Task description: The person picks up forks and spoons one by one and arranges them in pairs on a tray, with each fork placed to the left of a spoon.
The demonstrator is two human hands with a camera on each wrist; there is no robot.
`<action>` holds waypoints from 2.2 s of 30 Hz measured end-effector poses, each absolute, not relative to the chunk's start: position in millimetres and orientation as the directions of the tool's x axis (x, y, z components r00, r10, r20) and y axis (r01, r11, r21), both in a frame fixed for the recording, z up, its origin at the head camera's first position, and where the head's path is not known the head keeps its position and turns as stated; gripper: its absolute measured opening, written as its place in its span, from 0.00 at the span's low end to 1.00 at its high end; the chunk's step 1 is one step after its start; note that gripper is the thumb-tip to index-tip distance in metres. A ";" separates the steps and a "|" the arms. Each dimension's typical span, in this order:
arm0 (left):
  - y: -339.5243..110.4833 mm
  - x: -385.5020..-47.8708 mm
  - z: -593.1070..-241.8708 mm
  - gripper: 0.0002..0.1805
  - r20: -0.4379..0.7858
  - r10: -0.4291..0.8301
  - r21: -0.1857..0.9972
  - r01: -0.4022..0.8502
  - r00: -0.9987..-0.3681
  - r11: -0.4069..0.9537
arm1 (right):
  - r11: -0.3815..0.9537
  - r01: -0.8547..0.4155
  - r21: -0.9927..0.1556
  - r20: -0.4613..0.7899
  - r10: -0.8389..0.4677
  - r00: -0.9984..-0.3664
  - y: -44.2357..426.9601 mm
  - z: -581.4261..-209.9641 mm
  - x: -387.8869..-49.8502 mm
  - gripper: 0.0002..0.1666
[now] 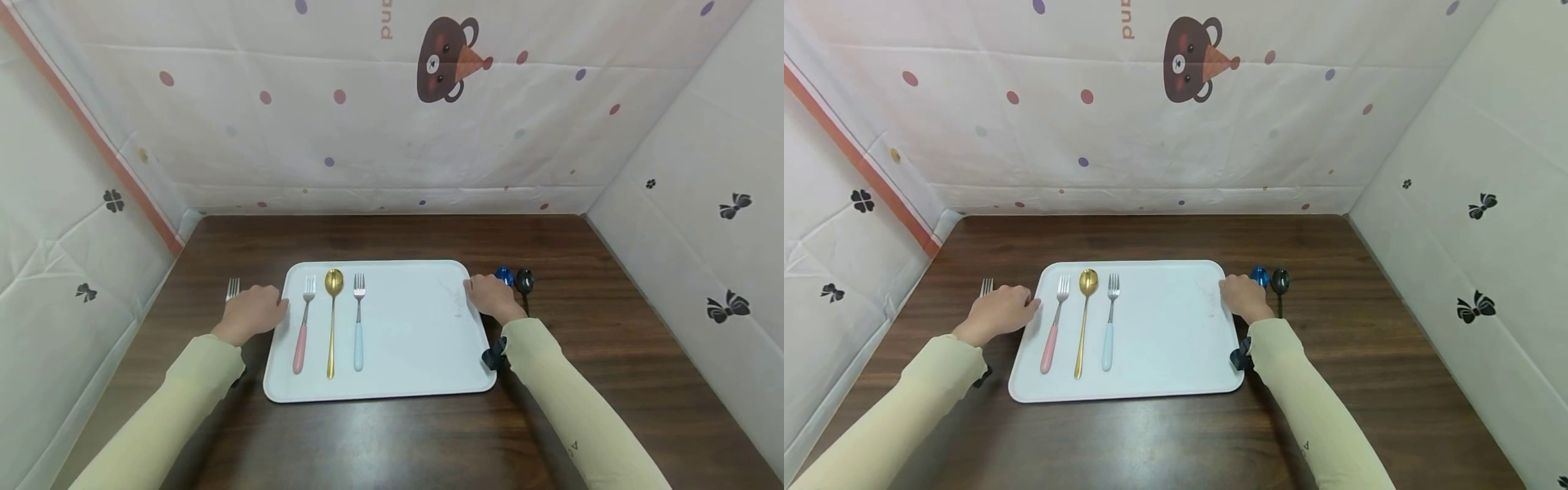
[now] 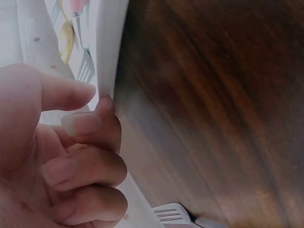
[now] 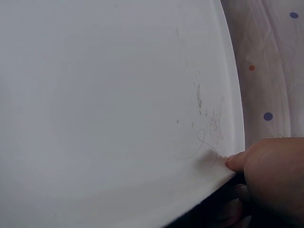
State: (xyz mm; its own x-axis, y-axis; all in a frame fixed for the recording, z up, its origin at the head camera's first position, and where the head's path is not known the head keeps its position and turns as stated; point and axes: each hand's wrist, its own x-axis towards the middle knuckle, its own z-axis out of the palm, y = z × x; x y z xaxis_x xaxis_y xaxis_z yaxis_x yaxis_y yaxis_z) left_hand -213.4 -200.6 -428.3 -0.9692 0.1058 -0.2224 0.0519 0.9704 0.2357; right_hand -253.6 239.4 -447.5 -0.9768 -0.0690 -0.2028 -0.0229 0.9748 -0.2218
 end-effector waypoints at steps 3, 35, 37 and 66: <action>-202.1 -213.3 -431.5 0.18 -0.236 0.103 0.231 0.047 -0.966 0.972 | 0.975 -0.020 -0.223 -0.206 -0.067 -0.976 238.6 -447.8 -253.1 0.28; -200.1 -217.3 -442.8 0.22 -0.301 0.139 0.219 0.074 -0.943 0.973 | 0.976 0.006 -0.219 -0.234 -0.047 -0.971 237.8 -447.1 -254.7 0.28; -199.5 -217.7 -442.8 0.22 -0.299 0.138 0.220 0.073 -0.944 0.973 | 0.974 0.013 -0.225 -0.237 -0.042 -0.971 238.6 -447.6 -255.5 0.29; -198.1 -217.5 -444.8 0.21 -0.287 0.127 0.222 0.063 -0.950 0.973 | 0.955 0.012 -0.295 -0.228 -0.058 -0.972 258.5 -438.0 -258.5 0.30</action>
